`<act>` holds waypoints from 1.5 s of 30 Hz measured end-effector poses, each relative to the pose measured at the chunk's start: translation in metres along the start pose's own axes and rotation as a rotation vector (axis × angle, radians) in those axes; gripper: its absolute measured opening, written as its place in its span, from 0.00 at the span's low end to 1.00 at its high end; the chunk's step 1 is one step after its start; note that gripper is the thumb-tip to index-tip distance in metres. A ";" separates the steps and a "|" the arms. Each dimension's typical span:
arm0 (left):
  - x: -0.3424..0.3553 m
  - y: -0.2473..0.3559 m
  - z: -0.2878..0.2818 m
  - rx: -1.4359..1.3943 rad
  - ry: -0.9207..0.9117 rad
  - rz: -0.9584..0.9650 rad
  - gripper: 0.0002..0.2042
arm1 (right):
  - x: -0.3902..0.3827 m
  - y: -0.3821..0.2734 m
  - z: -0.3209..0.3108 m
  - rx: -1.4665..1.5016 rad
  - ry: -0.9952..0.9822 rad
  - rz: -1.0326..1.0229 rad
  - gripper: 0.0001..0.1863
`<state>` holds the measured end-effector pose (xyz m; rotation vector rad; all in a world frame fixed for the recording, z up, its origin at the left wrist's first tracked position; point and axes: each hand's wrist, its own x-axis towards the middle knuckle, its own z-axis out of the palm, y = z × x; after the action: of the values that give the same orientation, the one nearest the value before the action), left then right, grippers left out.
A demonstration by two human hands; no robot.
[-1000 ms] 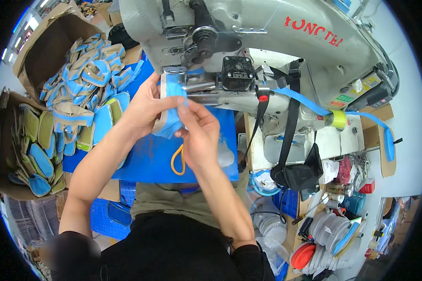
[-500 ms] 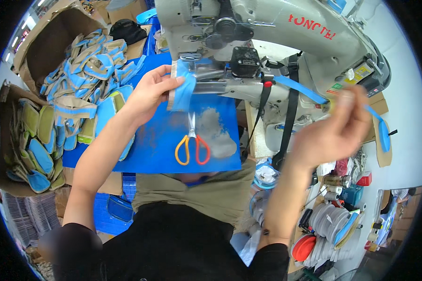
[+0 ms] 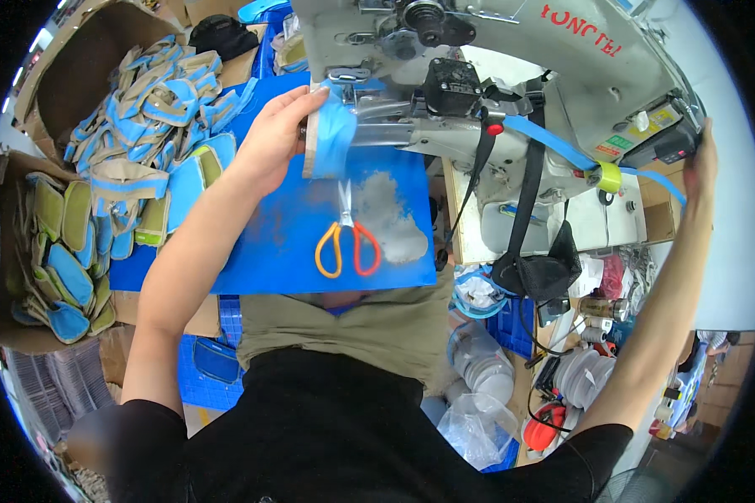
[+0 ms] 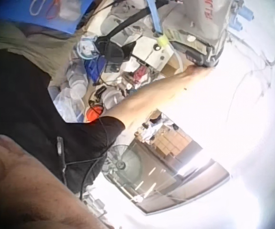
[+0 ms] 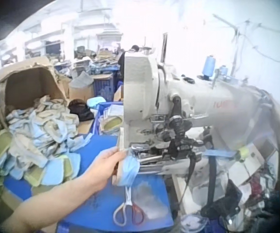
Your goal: The person sews the edges of small fabric pouches using a sewing machine, then trims excess thread with scissors. They repeatedly pick up pouches from a pile, align them under the needle, sew along the edges, and cut the thread before moving to the next item.
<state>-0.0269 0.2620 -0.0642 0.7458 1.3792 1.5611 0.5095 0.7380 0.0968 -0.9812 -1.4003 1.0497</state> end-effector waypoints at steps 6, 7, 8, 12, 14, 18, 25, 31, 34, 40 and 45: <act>0.009 -0.005 0.002 0.008 0.014 0.004 0.17 | -0.059 0.013 0.054 0.265 0.123 -0.115 0.25; 0.010 -0.006 0.000 0.010 0.016 0.001 0.18 | -0.061 0.014 0.057 0.251 0.146 -0.138 0.25; 0.011 -0.006 -0.001 0.011 0.019 -0.001 0.19 | -0.067 0.015 0.058 0.248 0.141 -0.140 0.25; 0.018 -0.015 0.001 -0.016 0.015 0.026 0.16 | -0.063 0.018 0.046 0.248 0.109 -0.168 0.24; 0.013 -0.018 0.004 -0.042 0.027 0.019 0.14 | -0.066 0.015 0.036 0.240 0.113 -0.167 0.23; -0.011 -0.036 -0.008 -0.083 0.036 0.082 0.14 | -0.081 0.030 0.032 0.109 0.444 -0.238 0.24; -0.067 -0.073 -0.070 -0.141 0.209 0.082 0.16 | -0.408 0.122 0.267 -0.192 0.447 -0.372 0.10; -0.103 -0.080 -0.099 -0.088 0.253 0.176 0.13 | -0.545 0.176 0.372 -0.591 -0.619 -0.260 0.26; -0.106 -0.075 -0.103 -0.034 0.235 0.211 0.13 | -0.540 0.179 0.375 -0.700 -0.710 -0.174 0.30; -0.096 -0.086 -0.092 -0.080 0.251 0.278 0.13 | -0.516 0.177 0.344 -0.825 -0.793 0.020 0.36; -0.090 -0.092 -0.091 -0.059 0.247 0.237 0.11 | -0.502 0.175 0.332 -0.572 -0.893 0.324 0.50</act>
<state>-0.0480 0.1390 -0.1611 0.7186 1.4548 1.9242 0.2215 0.2781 -0.2176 -1.2358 -2.4218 1.4598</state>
